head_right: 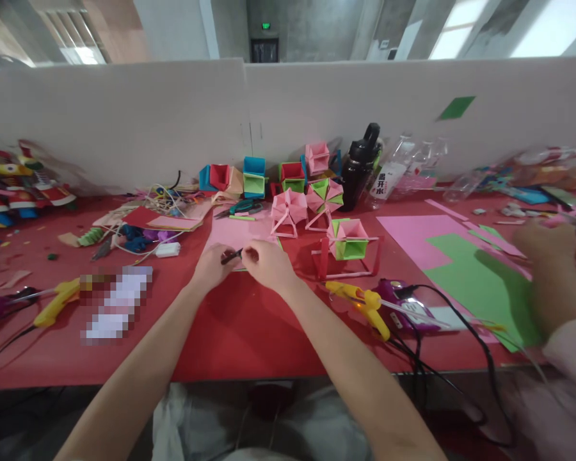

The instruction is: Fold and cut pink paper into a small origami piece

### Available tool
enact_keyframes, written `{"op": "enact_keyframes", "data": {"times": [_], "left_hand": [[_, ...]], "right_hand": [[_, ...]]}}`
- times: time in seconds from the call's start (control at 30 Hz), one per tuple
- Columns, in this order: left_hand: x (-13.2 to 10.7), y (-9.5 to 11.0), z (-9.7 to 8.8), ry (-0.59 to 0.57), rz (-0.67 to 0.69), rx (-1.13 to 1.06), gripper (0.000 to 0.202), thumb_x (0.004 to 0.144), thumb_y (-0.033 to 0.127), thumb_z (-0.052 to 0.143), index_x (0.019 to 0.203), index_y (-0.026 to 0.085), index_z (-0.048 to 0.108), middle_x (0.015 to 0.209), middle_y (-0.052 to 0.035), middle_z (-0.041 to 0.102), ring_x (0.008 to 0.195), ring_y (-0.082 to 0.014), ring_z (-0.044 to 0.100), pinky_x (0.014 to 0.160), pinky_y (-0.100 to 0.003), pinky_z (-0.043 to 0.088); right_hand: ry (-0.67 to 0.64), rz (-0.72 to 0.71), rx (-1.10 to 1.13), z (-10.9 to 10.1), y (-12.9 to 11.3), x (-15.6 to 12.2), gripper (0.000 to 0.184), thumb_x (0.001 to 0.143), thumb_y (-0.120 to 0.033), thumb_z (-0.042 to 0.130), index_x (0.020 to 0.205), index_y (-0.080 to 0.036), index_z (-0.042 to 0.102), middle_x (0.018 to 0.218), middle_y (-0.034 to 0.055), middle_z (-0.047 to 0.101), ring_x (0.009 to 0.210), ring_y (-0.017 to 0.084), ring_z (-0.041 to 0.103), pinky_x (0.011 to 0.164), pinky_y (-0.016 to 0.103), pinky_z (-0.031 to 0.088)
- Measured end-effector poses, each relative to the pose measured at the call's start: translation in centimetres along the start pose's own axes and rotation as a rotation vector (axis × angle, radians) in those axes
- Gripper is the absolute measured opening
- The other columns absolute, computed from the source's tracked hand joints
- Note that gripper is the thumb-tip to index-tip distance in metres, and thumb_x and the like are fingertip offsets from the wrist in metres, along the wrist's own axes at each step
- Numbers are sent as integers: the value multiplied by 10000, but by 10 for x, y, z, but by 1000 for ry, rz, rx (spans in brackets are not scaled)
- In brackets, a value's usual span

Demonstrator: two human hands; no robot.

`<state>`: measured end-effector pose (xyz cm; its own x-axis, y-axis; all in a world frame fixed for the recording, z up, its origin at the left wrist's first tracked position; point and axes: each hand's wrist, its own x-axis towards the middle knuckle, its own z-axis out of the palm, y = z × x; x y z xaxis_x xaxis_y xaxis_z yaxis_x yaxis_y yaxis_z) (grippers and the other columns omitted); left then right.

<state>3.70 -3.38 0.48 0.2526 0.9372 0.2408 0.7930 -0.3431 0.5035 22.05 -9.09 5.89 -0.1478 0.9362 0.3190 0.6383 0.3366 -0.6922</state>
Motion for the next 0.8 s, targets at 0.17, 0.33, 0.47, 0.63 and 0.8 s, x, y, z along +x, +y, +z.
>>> {"op": "enact_keyframes", "data": {"times": [0.17, 0.33, 0.47, 0.63, 0.8], "left_hand": [[-1, 0, -8, 55, 6, -57, 126, 831, 286, 673, 930, 211, 694, 1003, -63, 705, 957, -226, 646, 835, -335, 468], [0, -5, -18, 153, 20, -203, 181, 853, 354, 671, 920, 188, 694, 969, -66, 702, 922, -208, 648, 844, -325, 478], [-7, 5, -19, 58, 158, -315, 170, 869, 321, 665, 979, 194, 686, 1012, -65, 707, 976, -200, 645, 921, -327, 492], [-12, 18, -13, -47, 312, -375, 209, 869, 326, 673, 1035, 198, 683, 1097, -87, 696, 1037, -213, 645, 969, -357, 496], [4, -7, -26, 288, -168, -594, 289, 885, 302, 614, 1146, 178, 634, 1296, -114, 637, 1239, -235, 583, 1093, -392, 425]], "right_hand": [[229, 30, 199, 8, 33, -3, 163, 888, -339, 566, 857, -218, 672, 854, 52, 741, 771, 205, 672, 699, 320, 508], [266, 169, 338, 9, 48, -10, 196, 829, -395, 626, 864, -205, 661, 853, 56, 730, 770, 201, 667, 707, 326, 534], [184, 336, 661, 15, 45, -5, 405, 790, -545, 691, 1021, -215, 654, 924, 57, 730, 700, 185, 682, 586, 302, 538], [154, 311, 732, 16, 44, -4, 391, 728, -559, 765, 836, -191, 689, 691, 19, 672, 544, 175, 630, 555, 337, 547], [352, 333, 630, 15, 61, -1, 337, 832, -541, 635, 887, -219, 555, 868, 44, 690, 692, 193, 704, 679, 366, 598]]}}
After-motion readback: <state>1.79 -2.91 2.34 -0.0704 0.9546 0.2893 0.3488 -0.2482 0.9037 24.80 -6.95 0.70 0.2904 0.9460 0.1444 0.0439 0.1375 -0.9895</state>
